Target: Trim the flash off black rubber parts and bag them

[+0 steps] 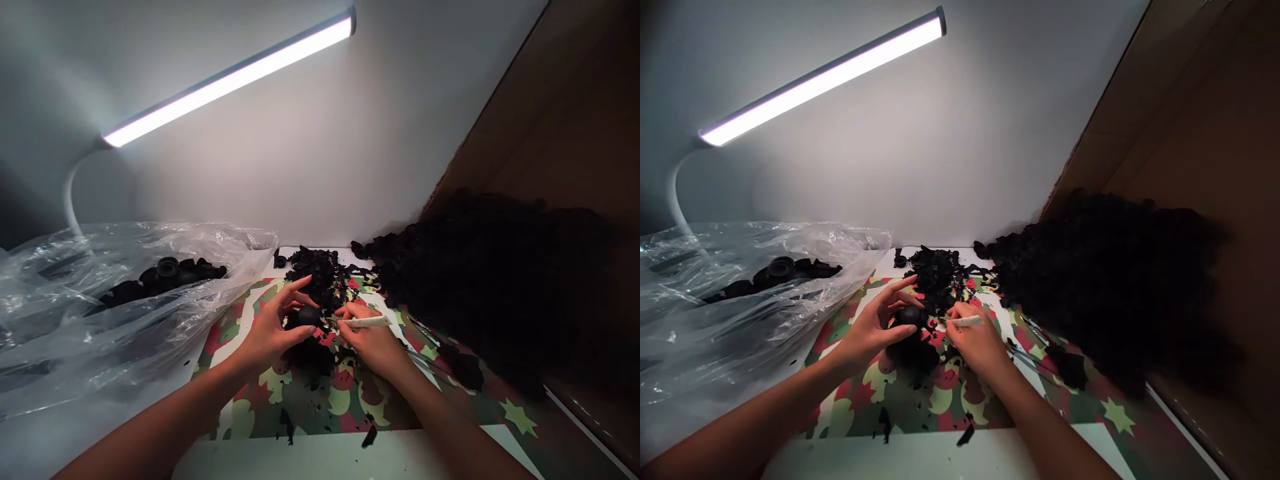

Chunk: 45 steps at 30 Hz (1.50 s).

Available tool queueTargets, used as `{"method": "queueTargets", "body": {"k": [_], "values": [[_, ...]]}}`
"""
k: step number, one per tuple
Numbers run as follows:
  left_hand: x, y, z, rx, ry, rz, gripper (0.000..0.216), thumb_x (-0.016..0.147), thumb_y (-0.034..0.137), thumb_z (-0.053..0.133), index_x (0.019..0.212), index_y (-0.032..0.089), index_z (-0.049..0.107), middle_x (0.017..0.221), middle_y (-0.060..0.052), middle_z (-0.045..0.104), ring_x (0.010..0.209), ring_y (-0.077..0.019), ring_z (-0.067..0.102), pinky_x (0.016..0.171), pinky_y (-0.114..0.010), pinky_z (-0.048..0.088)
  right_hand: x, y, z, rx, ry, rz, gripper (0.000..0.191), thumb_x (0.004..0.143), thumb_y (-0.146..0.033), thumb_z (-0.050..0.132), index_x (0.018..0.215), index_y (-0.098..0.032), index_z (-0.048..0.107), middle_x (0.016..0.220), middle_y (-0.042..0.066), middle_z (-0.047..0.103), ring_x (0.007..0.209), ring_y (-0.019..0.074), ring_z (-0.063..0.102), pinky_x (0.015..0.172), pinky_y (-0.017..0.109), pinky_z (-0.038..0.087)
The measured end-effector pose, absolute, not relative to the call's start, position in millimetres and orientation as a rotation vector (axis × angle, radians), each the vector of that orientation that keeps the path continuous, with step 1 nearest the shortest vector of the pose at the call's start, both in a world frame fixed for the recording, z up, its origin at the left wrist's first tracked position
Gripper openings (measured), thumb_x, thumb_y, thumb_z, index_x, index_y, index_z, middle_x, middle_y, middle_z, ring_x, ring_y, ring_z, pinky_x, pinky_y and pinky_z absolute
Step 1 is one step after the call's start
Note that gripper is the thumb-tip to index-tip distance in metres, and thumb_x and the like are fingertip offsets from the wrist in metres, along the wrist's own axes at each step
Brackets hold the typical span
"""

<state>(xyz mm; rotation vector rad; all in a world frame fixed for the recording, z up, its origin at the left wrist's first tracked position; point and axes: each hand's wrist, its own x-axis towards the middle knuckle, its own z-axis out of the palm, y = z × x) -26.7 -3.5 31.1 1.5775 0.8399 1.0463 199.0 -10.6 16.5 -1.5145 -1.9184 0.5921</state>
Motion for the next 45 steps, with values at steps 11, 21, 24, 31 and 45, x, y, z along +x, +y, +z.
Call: {"method": "queueTargets", "body": {"k": [11, 21, 24, 31, 45], "values": [[-23, -7, 26, 1.922, 1.013, 1.117, 0.05, 0.078, 0.017, 0.082, 0.126, 0.027, 0.071, 0.113, -0.007, 0.072, 0.102, -0.0231, 0.064, 0.091, -0.037, 0.051, 175, -39, 30, -1.084, -1.807, 0.541, 0.019, 0.101, -0.019, 0.046, 0.108, -0.024, 0.063, 0.098, 0.004, 0.062, 0.086, 0.0192, 0.059, 0.074, 0.031, 0.049], [-10, -21, 30, 2.054, 1.152, 1.06, 0.025, 0.07, 0.014, 0.088, 0.092, 0.023, 0.078, 0.082, 0.0, 0.073, 0.075, -0.017, 0.067, 0.067, -0.026, 0.051, 158, -38, 20, -1.034, -1.7, 0.631, 0.019, 0.084, -0.006, 0.057, 0.077, -0.023, 0.049, 0.08, -0.001, 0.051, 0.067, 0.0146, 0.05, 0.058, 0.026, 0.041], [-6, -26, 33, 1.986, 1.181, 1.131, 0.021, 0.068, 0.016, 0.09, 0.085, 0.021, 0.078, 0.074, 0.002, 0.073, 0.065, -0.0154, 0.065, 0.061, -0.025, 0.049, 159, -37, 24, -1.105, -1.699, 0.589, 0.02, 0.079, -0.004, 0.049, 0.075, -0.023, 0.046, 0.078, 0.0, 0.051, 0.069, 0.0158, 0.049, 0.059, 0.027, 0.039], [3, -29, 17, 1.796, 1.102, 1.393, 0.013, 0.071, 0.021, 0.087, 0.074, 0.018, 0.074, 0.071, -0.001, 0.076, 0.062, -0.0164, 0.068, 0.061, -0.026, 0.053, 152, -39, 34, -1.291, -1.551, 0.72, 0.016, 0.081, -0.01, 0.042, 0.076, -0.024, 0.044, 0.065, -0.003, 0.048, 0.061, 0.0167, 0.046, 0.056, 0.027, 0.035], [-16, -26, 26, 1.628, 0.866, 1.583, 0.019, 0.068, 0.016, 0.09, 0.074, 0.021, 0.073, 0.081, -0.003, 0.079, 0.08, -0.0205, 0.07, 0.076, -0.033, 0.057, 204, 6, 6, -1.423, -1.593, 0.782, 0.011, 0.079, -0.03, 0.061, 0.072, -0.022, 0.06, 0.066, -0.003, 0.054, 0.059, 0.0154, 0.048, 0.053, 0.024, 0.036]]}}
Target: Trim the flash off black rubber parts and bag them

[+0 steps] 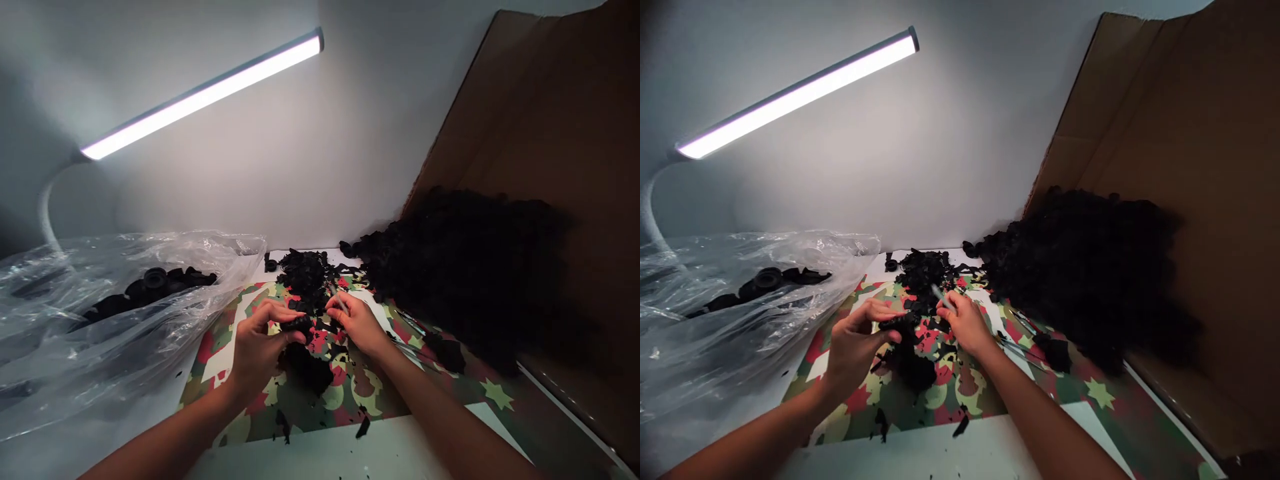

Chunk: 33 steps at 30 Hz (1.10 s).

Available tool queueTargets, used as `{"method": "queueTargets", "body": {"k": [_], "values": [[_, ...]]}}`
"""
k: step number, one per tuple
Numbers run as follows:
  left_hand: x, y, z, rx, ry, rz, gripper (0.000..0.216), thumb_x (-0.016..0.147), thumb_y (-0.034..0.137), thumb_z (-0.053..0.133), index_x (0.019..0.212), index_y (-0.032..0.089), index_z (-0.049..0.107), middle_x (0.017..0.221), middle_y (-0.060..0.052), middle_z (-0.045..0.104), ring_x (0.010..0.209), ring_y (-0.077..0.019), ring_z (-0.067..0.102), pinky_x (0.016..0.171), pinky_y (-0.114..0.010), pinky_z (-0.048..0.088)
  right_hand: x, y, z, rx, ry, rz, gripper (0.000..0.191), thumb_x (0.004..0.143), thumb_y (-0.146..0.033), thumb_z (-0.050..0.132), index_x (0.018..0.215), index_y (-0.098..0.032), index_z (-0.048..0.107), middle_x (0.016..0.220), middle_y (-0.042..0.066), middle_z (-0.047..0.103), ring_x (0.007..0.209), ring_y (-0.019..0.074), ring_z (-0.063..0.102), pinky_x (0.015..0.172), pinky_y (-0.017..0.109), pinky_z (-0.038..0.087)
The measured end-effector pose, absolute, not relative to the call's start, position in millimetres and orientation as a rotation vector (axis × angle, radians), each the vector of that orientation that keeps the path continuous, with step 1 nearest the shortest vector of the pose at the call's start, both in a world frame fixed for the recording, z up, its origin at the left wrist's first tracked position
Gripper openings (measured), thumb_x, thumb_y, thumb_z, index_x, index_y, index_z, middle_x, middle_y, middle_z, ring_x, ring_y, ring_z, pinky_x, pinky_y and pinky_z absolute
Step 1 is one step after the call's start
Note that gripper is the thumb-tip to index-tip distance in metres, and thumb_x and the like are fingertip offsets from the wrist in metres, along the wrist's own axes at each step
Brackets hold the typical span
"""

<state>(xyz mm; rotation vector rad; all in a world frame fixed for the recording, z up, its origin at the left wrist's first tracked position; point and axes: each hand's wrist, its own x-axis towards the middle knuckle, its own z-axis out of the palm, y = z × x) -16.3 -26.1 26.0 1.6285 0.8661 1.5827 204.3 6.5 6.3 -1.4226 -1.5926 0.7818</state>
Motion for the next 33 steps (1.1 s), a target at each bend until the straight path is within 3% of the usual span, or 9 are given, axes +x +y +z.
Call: {"method": "queueTargets", "body": {"k": [4, 7, 12, 14, 17, 19, 22, 26, 33], "values": [[-19, -16, 27, 1.435, 0.921, 1.465, 0.014, 0.067, 0.017, 0.087, 0.07, 0.018, 0.073, 0.076, -0.004, 0.076, 0.079, -0.02, 0.069, 0.075, -0.031, 0.056, 198, -5, 10, -1.344, -1.677, 0.823, 0.029, 0.089, -0.044, 0.062, 0.075, -0.02, 0.069, 0.081, 0.001, 0.056, 0.066, 0.0157, 0.052, 0.053, 0.025, 0.042], [-18, -15, 26, 1.336, 0.933, 1.378, 0.015, 0.064, 0.017, 0.086, 0.068, 0.017, 0.071, 0.072, -0.002, 0.073, 0.071, -0.017, 0.066, 0.066, -0.027, 0.054, 195, -13, 16, -1.282, -1.697, 0.768, 0.045, 0.099, -0.051, 0.052, 0.073, -0.019, 0.072, 0.081, 0.003, 0.058, 0.076, 0.0178, 0.057, 0.068, 0.03, 0.047], [-15, -19, 26, 1.267, 0.978, 1.233, 0.017, 0.063, 0.02, 0.085, 0.068, 0.017, 0.069, 0.065, 0.001, 0.07, 0.06, -0.0139, 0.064, 0.058, -0.025, 0.052, 191, -27, 33, -1.168, -1.576, 0.671, 0.046, 0.104, -0.047, 0.043, 0.084, -0.023, 0.075, 0.093, 0.005, 0.064, 0.086, 0.0207, 0.059, 0.08, 0.034, 0.048], [-14, -21, 27, 1.268, 0.976, 1.188, 0.015, 0.064, 0.02, 0.083, 0.068, 0.018, 0.068, 0.064, 0.001, 0.071, 0.059, -0.0149, 0.066, 0.056, -0.025, 0.053, 190, -33, 38, -1.139, -1.512, 0.683, 0.053, 0.106, -0.048, 0.034, 0.086, -0.024, 0.076, 0.095, 0.006, 0.064, 0.085, 0.0205, 0.059, 0.077, 0.033, 0.049], [-13, -23, 28, 1.314, 0.973, 1.139, 0.01, 0.066, 0.019, 0.081, 0.069, 0.018, 0.071, 0.067, -0.002, 0.074, 0.064, -0.0171, 0.069, 0.059, -0.026, 0.055, 189, -40, 42, -1.112, -1.486, 0.793, 0.064, 0.107, -0.053, 0.024, 0.084, -0.024, 0.076, 0.078, 0.004, 0.062, 0.067, 0.0173, 0.057, 0.063, 0.031, 0.048], [-13, -22, 28, 1.348, 0.974, 1.12, 0.008, 0.067, 0.018, 0.08, 0.07, 0.018, 0.073, 0.071, -0.003, 0.076, 0.067, -0.0181, 0.071, 0.062, -0.028, 0.056, 188, -42, 41, -1.073, -1.531, 0.853, 0.055, 0.105, -0.055, 0.033, 0.091, -0.023, 0.076, 0.067, 0.002, 0.062, 0.059, 0.0161, 0.059, 0.058, 0.03, 0.049], [-14, -21, 27, 1.369, 0.975, 1.09, 0.007, 0.069, 0.018, 0.08, 0.074, 0.018, 0.074, 0.073, -0.004, 0.076, 0.069, -0.0186, 0.071, 0.066, -0.03, 0.057, 186, -45, 34, -1.024, -1.605, 0.856, 0.026, 0.097, -0.045, 0.061, 0.106, -0.024, 0.073, 0.075, 0.002, 0.071, 0.066, 0.0179, 0.069, 0.062, 0.03, 0.056], [-15, -20, 27, 1.344, 0.984, 1.071, 0.008, 0.067, 0.017, 0.081, 0.072, 0.017, 0.074, 0.072, -0.003, 0.076, 0.067, -0.018, 0.07, 0.066, -0.029, 0.056, 184, -48, 30, -0.923, -1.714, 0.75, 0.004, 0.092, -0.028, 0.07, 0.091, -0.024, 0.071, 0.097, 0.005, 0.077, 0.085, 0.0209, 0.074, 0.076, 0.033, 0.06], [-16, -18, 26, 1.404, 1.033, 1.039, 0.011, 0.067, 0.02, 0.083, 0.07, 0.018, 0.073, 0.07, -0.002, 0.075, 0.066, -0.0174, 0.067, 0.064, -0.028, 0.051, 183, -48, 33, -0.8, -1.944, 0.585, 0.012, 0.095, -0.019, 0.061, 0.086, -0.024, 0.068, 0.113, 0.008, 0.078, 0.101, 0.0237, 0.073, 0.087, 0.039, 0.059]]}}
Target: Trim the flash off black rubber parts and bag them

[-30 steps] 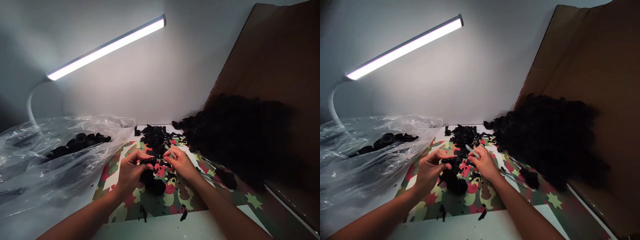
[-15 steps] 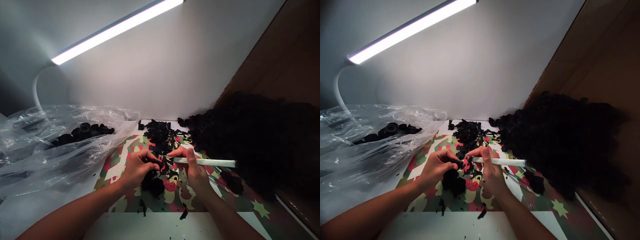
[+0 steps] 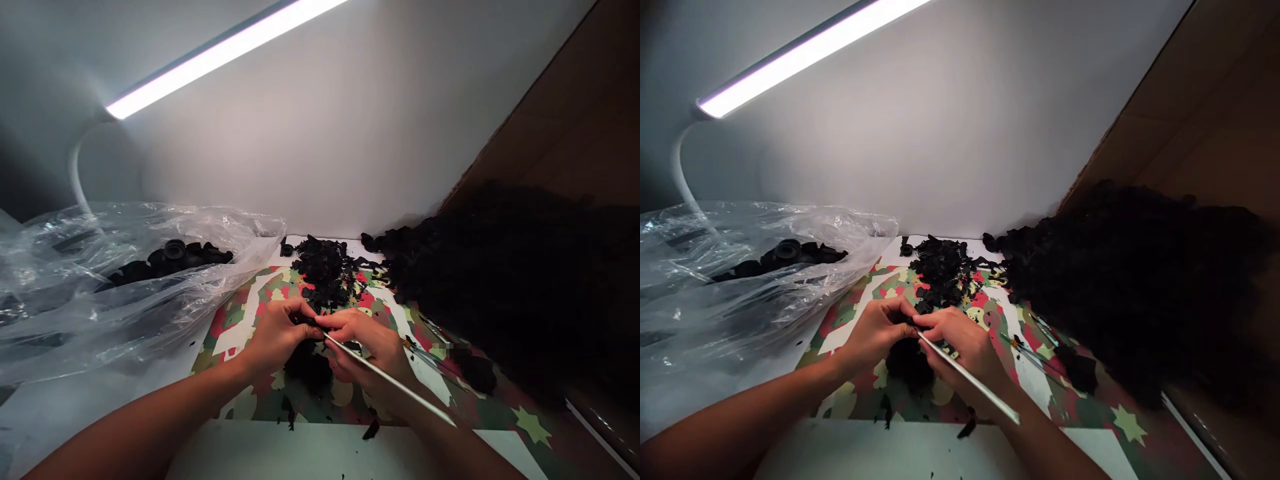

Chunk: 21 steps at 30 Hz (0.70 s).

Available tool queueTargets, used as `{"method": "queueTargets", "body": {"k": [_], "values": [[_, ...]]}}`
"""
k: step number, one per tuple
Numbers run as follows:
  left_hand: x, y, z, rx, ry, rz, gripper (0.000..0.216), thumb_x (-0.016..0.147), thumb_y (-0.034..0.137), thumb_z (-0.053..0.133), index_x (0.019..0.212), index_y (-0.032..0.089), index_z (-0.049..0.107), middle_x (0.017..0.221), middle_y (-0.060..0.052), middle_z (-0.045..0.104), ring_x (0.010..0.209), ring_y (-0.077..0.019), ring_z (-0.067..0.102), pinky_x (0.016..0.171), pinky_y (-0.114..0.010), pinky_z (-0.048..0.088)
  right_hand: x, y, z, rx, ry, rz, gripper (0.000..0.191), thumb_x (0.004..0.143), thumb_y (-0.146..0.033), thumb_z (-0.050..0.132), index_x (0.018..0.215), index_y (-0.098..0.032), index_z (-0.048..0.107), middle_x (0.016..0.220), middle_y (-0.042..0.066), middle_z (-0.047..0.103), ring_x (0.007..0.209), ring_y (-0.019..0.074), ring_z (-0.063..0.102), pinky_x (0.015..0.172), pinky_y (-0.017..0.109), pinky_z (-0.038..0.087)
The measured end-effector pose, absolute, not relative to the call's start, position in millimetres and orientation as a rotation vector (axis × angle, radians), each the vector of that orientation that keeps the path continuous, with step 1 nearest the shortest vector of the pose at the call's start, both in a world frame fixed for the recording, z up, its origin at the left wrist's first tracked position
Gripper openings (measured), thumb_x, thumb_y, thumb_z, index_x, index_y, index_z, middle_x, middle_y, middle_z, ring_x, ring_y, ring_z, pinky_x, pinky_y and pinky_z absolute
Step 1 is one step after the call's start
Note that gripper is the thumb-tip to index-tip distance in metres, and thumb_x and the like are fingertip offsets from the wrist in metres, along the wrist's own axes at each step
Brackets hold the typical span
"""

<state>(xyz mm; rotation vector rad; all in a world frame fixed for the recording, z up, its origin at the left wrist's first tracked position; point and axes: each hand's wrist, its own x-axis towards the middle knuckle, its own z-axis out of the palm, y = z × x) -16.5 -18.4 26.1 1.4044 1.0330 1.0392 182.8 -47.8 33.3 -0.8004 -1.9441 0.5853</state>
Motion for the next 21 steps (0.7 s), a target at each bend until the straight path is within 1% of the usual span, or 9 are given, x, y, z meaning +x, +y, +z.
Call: {"method": "queueTargets", "body": {"k": [7, 10, 13, 15, 17, 19, 21], "values": [[-16, -19, 26, 1.409, 1.057, 1.027, 0.013, 0.067, 0.023, 0.085, 0.069, 0.018, 0.074, 0.069, -0.001, 0.075, 0.064, -0.0167, 0.065, 0.063, -0.027, 0.049, 185, -41, 30, -0.75, -2.036, 0.465, 0.014, 0.096, -0.015, 0.057, 0.094, -0.026, 0.067, 0.115, 0.006, 0.077, 0.1, 0.0224, 0.072, 0.088, 0.04, 0.057], [-16, -19, 25, 1.434, 1.084, 1.021, 0.013, 0.069, 0.023, 0.085, 0.068, 0.019, 0.073, 0.068, 0.0, 0.075, 0.064, -0.016, 0.065, 0.062, -0.026, 0.049, 183, -42, 28, -0.727, -2.079, 0.338, 0.016, 0.097, -0.014, 0.056, 0.102, -0.025, 0.066, 0.112, 0.005, 0.077, 0.098, 0.0222, 0.071, 0.087, 0.04, 0.054], [-15, -17, 27, 1.444, 1.105, 1.004, 0.015, 0.067, 0.024, 0.085, 0.066, 0.018, 0.071, 0.065, 0.0, 0.073, 0.061, -0.0154, 0.063, 0.059, -0.026, 0.047, 176, -47, 26, -0.777, -2.128, 0.152, 0.021, 0.099, -0.012, 0.052, 0.112, -0.023, 0.063, 0.111, 0.008, 0.076, 0.096, 0.023, 0.071, 0.088, 0.042, 0.05], [-15, -16, 31, 1.438, 1.133, 1.007, 0.017, 0.064, 0.024, 0.086, 0.064, 0.018, 0.07, 0.063, 0.001, 0.072, 0.059, -0.0148, 0.061, 0.057, -0.025, 0.046, 171, -49, 23, -0.834, -2.134, 0.052, 0.021, 0.1, -0.01, 0.048, 0.111, -0.021, 0.062, 0.112, 0.009, 0.076, 0.098, 0.0233, 0.07, 0.09, 0.043, 0.047], [-14, -17, 35, 1.432, 1.142, 0.994, 0.015, 0.062, 0.021, 0.085, 0.063, 0.018, 0.07, 0.061, 0.001, 0.071, 0.058, -0.0143, 0.06, 0.056, -0.024, 0.045, 169, -47, 21, -0.906, -2.116, 0.002, 0.022, 0.1, -0.008, 0.045, 0.103, -0.021, 0.062, 0.11, 0.01, 0.075, 0.1, 0.0236, 0.069, 0.092, 0.044, 0.044], [-12, -21, 39, 1.43, 1.122, 0.955, 0.012, 0.062, 0.017, 0.082, 0.063, 0.018, 0.07, 0.062, 0.001, 0.071, 0.059, -0.0144, 0.061, 0.056, -0.024, 0.046, 173, -40, 20, -1.008, -2.094, -0.009, 0.023, 0.1, -0.009, 0.043, 0.098, -0.02, 0.063, 0.103, 0.011, 0.076, 0.099, 0.0247, 0.069, 0.092, 0.044, 0.044], [-11, -26, 41, 1.424, 1.086, 0.917, 0.012, 0.062, 0.015, 0.082, 0.063, 0.018, 0.07, 0.065, 0.0, 0.073, 0.061, -0.0149, 0.063, 0.057, -0.024, 0.048, 182, -32, 20, -1.146, -2.044, 0.037, 0.021, 0.1, -0.014, 0.044, 0.096, -0.021, 0.064, 0.095, 0.01, 0.076, 0.094, 0.0259, 0.069, 0.09, 0.044, 0.045]]}}
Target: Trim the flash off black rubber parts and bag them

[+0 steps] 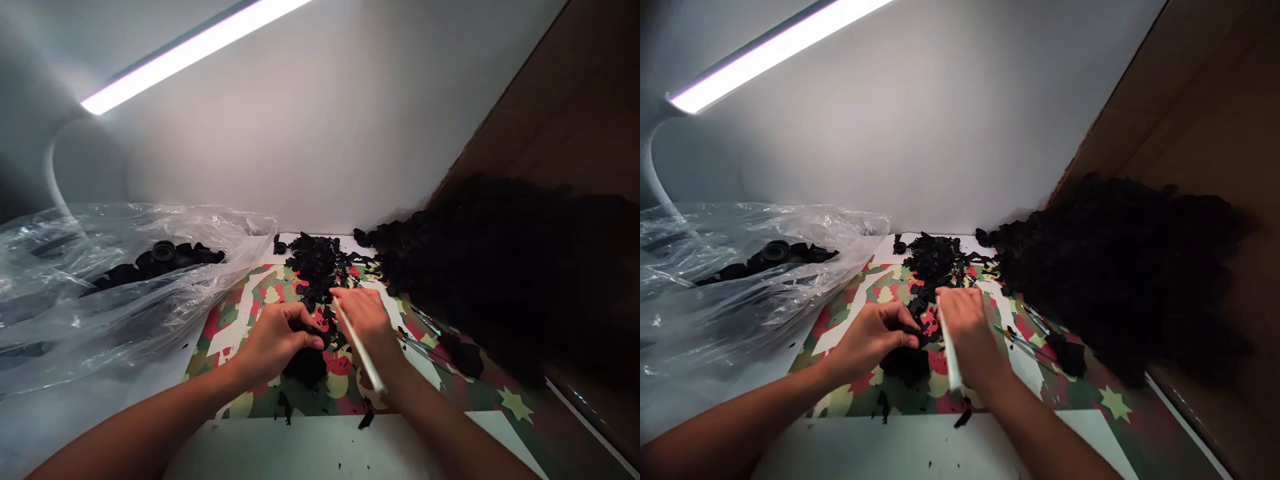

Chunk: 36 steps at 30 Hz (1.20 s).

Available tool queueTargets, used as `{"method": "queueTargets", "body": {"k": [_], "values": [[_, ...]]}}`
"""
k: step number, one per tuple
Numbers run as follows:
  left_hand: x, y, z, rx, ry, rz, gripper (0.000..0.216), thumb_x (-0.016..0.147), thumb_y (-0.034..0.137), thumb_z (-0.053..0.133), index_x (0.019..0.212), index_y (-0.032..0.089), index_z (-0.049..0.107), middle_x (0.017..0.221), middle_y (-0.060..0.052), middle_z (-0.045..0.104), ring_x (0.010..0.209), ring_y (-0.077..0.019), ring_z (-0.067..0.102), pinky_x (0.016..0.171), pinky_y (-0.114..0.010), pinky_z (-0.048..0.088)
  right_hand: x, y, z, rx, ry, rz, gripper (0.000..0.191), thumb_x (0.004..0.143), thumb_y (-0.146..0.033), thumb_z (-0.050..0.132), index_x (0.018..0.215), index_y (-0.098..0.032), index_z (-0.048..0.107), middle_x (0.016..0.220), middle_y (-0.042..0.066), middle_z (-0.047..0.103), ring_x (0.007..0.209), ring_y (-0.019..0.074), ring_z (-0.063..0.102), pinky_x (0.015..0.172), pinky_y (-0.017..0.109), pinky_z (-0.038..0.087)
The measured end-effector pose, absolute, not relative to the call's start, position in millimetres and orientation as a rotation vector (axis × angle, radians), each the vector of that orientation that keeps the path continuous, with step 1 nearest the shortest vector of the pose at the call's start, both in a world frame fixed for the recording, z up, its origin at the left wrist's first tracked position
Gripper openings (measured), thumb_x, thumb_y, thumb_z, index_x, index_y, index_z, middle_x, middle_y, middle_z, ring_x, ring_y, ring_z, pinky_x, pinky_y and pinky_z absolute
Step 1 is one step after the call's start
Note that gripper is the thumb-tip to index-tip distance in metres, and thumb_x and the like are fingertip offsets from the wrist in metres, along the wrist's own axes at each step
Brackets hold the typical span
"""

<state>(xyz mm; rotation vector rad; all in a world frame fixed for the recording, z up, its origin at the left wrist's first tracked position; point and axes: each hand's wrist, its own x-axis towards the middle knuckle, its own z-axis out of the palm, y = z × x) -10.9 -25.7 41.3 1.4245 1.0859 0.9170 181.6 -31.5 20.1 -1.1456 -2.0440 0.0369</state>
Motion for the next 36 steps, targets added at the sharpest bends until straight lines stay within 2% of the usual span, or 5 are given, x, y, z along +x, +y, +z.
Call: {"method": "queueTargets", "body": {"k": [2, 6, 11, 19, 36], "values": [[-10, -29, 43, 1.409, 1.057, 0.919, 0.013, 0.062, 0.016, 0.083, 0.064, 0.019, 0.07, 0.066, 0.0, 0.074, 0.063, -0.0152, 0.065, 0.058, -0.024, 0.05, 190, -24, 22, -1.302, -1.947, 0.21, 0.016, 0.098, -0.021, 0.05, 0.09, -0.022, 0.064, 0.092, 0.008, 0.077, 0.088, 0.026, 0.07, 0.084, 0.041, 0.048], [-13, -27, 45, 1.361, 1.021, 0.955, 0.01, 0.065, 0.017, 0.082, 0.067, 0.018, 0.073, 0.069, 0.0, 0.075, 0.063, -0.0153, 0.066, 0.059, -0.025, 0.054, 193, -24, 30, -1.335, -1.822, 0.566, 0.023, 0.091, -0.025, 0.058, 0.068, -0.023, 0.053, 0.115, 0.007, 0.076, 0.092, 0.0246, 0.073, 0.08, 0.037, 0.052], [-15, -22, 46, 1.288, 0.997, 0.972, 0.011, 0.066, 0.018, 0.084, 0.068, 0.017, 0.073, 0.066, 0.001, 0.074, 0.062, -0.0134, 0.067, 0.054, -0.021, 0.052, 186, -36, 38, -1.274, -1.772, 0.651, 0.019, 0.093, -0.026, 0.056, 0.075, -0.024, 0.059, 0.106, 0.005, 0.079, 0.088, 0.0227, 0.074, 0.076, 0.035, 0.053], [-15, -21, 42, 1.252, 0.985, 0.98, 0.011, 0.065, 0.016, 0.084, 0.068, 0.017, 0.074, 0.068, 0.001, 0.076, 0.062, -0.0113, 0.066, 0.06, -0.02, 0.051, 187, -45, 39, -1.025, -1.745, 0.812, 0.017, 0.094, -0.025, 0.062, 0.078, -0.023, 0.065, 0.11, 0.005, 0.078, 0.095, 0.0222, 0.075, 0.081, 0.034, 0.057], [-17, -20, 41, 1.386, 1.116, 0.89, 0.008, 0.064, 0.017, 0.082, 0.067, 0.018, 0.075, 0.068, 0.001, 0.075, 0.066, -0.0146, 0.063, 0.064, -0.025, 0.045, 181, -46, 34, -0.793, -1.93, 0.599, 0.014, 0.093, -0.013, 0.062, 0.086, -0.024, 0.068, 0.109, 0.005, 0.079, 0.095, 0.0213, 0.073, 0.084, 0.037, 0.058]]}}
